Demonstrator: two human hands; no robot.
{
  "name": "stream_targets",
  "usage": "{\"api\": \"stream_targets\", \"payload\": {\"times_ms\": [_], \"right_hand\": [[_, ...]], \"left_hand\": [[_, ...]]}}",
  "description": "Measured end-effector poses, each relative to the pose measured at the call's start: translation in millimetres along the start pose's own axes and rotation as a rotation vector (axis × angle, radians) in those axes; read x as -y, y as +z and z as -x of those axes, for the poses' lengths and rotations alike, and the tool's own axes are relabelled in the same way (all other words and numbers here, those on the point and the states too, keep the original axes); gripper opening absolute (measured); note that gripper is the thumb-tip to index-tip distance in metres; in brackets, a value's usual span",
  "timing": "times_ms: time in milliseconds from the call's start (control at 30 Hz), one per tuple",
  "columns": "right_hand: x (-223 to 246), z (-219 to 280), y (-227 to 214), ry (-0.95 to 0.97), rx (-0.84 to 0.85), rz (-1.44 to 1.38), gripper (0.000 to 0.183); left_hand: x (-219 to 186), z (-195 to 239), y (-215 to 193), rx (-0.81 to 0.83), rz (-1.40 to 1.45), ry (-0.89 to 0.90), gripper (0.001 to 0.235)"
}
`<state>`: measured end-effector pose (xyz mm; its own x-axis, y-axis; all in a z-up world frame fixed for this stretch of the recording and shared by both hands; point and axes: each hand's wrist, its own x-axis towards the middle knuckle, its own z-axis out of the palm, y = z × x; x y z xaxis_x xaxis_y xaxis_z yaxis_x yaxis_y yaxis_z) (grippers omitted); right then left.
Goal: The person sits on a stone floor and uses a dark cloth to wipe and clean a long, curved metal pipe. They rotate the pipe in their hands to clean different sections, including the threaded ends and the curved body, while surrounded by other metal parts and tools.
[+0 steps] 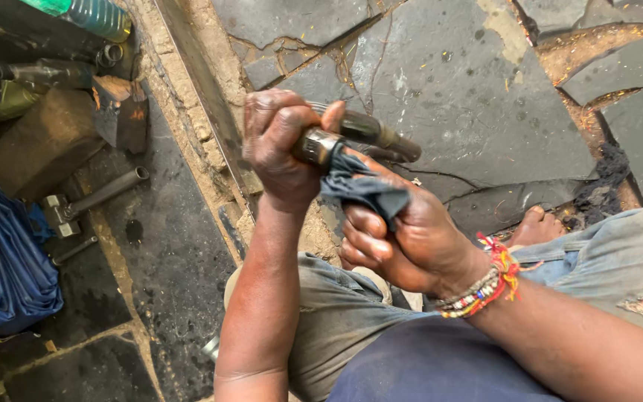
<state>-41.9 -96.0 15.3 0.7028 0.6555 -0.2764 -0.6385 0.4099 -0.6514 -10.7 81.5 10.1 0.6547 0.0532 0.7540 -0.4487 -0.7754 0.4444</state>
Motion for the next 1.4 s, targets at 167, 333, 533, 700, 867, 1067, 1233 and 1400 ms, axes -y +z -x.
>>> {"api": "stream_targets", "payload": {"times_ms": [167, 333, 533, 700, 867, 1067, 1233, 1400], "right_hand": [[42, 0, -12, -0.565, 0.088, 1.254, 0.031], [75, -2, -11, -1.012, 0.222, 1.951, 0.029], [37, -16, -3, -0.448, 0.027, 0.871, 0.024], [-1, 8, -20, 0.121, 0.115, -0.216, 0.026], [3, 13, -51, -0.037, 0.163, 0.523, 0.024], [21, 25, -66, 0.047, 0.007, 0.502, 0.02], [25, 26, -63, 0.013, 0.112, 0.097, 0.016], [23, 12, -49, -0.086, 0.101, 0.138, 0.018]], "left_hand": [[-5, -8, -11, 0.149, -0.003, 0.026, 0.031], [-5, -13, -23, 0.303, 0.036, 0.035, 0.033], [-11, -8, -10, 0.166, 0.005, -0.038, 0.03], [6, -1, -5, 0.058, 0.053, -0.082, 0.028], [22, 2, -29, 0.015, 0.016, -0.146, 0.033], [35, 5, -25, 0.047, 0.066, -0.12, 0.031], [26, 2, -23, 0.056, 0.058, -0.141, 0.032], [25, 0, -24, 0.079, 0.041, -0.141, 0.035]]}}
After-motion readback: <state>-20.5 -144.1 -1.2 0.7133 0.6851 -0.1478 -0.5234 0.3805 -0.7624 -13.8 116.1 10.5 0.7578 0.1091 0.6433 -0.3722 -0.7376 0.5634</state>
